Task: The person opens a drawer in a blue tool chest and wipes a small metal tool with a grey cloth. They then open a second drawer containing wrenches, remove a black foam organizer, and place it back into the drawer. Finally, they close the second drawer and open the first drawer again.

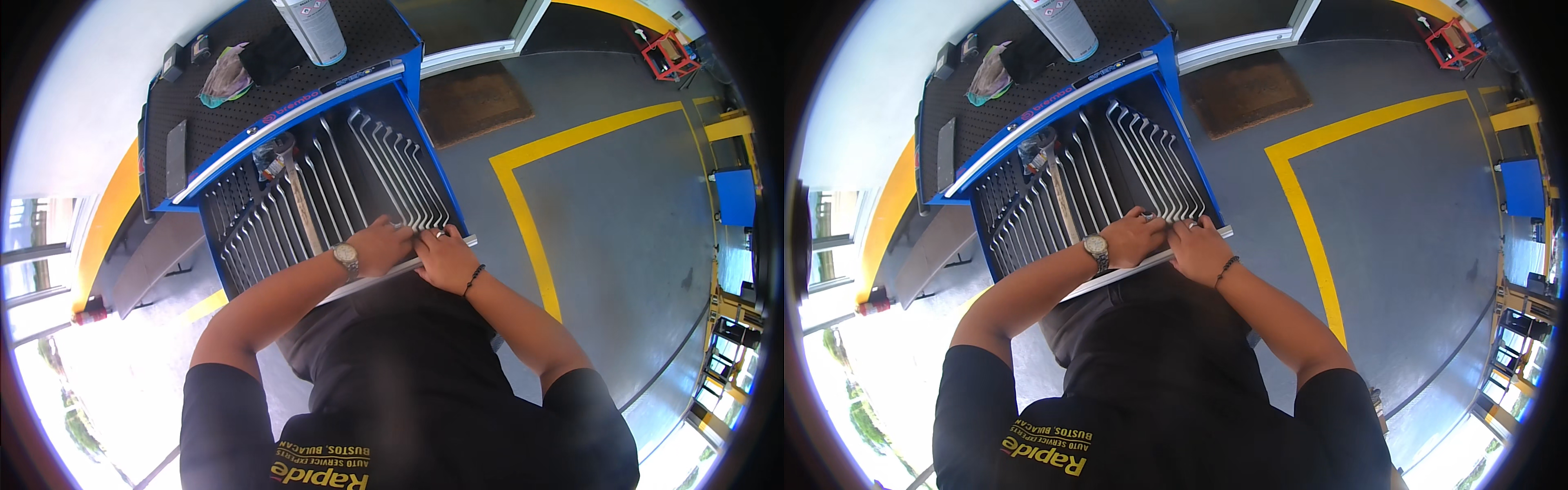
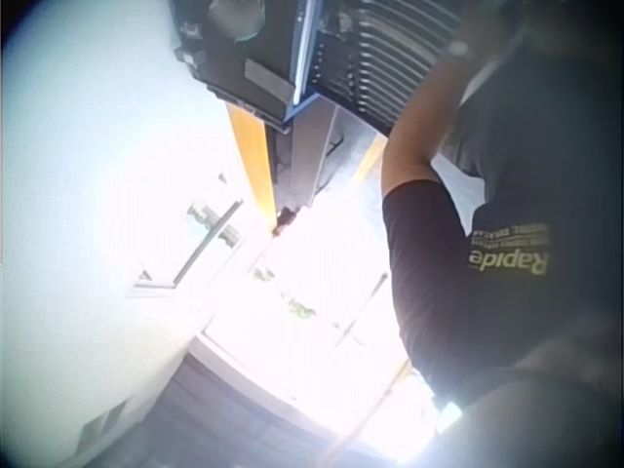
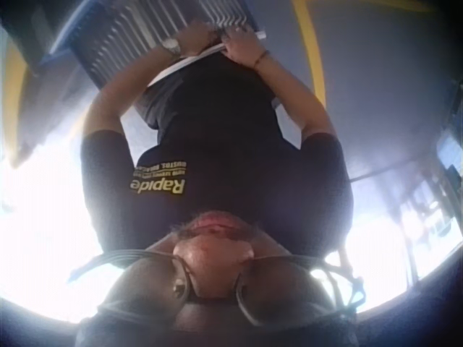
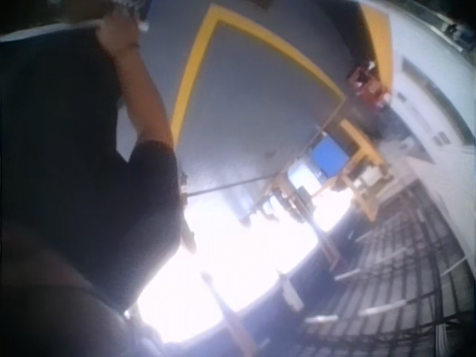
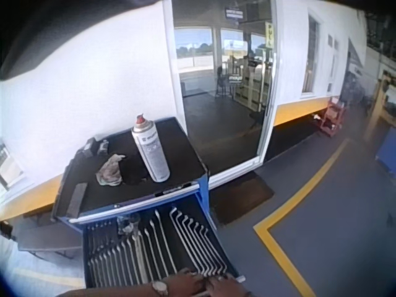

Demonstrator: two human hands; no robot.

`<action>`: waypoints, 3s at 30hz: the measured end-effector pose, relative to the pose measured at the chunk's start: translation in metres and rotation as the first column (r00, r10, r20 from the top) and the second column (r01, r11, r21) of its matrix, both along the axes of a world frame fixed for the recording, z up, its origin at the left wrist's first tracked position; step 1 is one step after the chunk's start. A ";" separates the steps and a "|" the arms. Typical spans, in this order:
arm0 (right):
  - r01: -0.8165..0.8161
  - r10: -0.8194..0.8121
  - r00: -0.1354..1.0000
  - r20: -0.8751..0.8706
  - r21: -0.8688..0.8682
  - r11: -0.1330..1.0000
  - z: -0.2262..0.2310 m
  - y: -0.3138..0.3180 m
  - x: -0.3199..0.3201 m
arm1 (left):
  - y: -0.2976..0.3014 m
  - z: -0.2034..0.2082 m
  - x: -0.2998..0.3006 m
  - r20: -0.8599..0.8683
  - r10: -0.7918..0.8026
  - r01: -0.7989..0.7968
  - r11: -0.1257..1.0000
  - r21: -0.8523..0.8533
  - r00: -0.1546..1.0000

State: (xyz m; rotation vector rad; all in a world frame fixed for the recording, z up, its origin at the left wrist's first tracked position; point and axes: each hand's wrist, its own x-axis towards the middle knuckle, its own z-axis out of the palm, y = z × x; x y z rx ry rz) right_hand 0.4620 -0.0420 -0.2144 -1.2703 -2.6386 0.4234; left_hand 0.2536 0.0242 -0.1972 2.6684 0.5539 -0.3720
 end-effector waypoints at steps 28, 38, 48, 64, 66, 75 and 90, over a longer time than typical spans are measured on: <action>-0.074 0.081 0.996 0.028 -0.192 0.979 0.009 0.021 0.001 | -0.003 0.014 -0.012 0.179 0.040 -0.066 0.987 0.143 0.983; 0.000 -0.007 0.999 -0.039 -0.176 0.984 0.009 0.012 0.001 | -0.004 0.008 -0.003 0.038 0.034 -0.039 0.989 0.140 0.999; 0.019 -0.081 0.956 -0.281 -0.217 0.976 0.010 0.009 0.016 | -0.004 -0.001 -0.004 0.089 0.079 -0.079 0.997 -0.012 0.993; 0.071 -0.089 0.975 -0.202 -0.097 0.993 0.022 0.006 0.006 | 0.010 0.034 0.002 0.069 0.155 -0.141 0.974 -0.175 0.986; 0.053 -0.061 0.969 -0.239 -0.041 0.998 0.023 0.008 0.007 | 0.011 0.046 0.001 0.092 0.159 -0.142 0.974 -0.174 0.983; -0.030 0.048 0.971 -0.234 0.078 0.996 0.077 0.022 0.001 | -0.005 0.080 -0.026 0.430 0.315 -0.254 0.947 -0.195 0.846; -0.034 0.030 0.975 -0.222 -0.015 0.999 0.087 0.026 -0.002 | 0.014 -0.030 0.014 -0.496 0.852 0.237 -0.453 -0.859 -0.169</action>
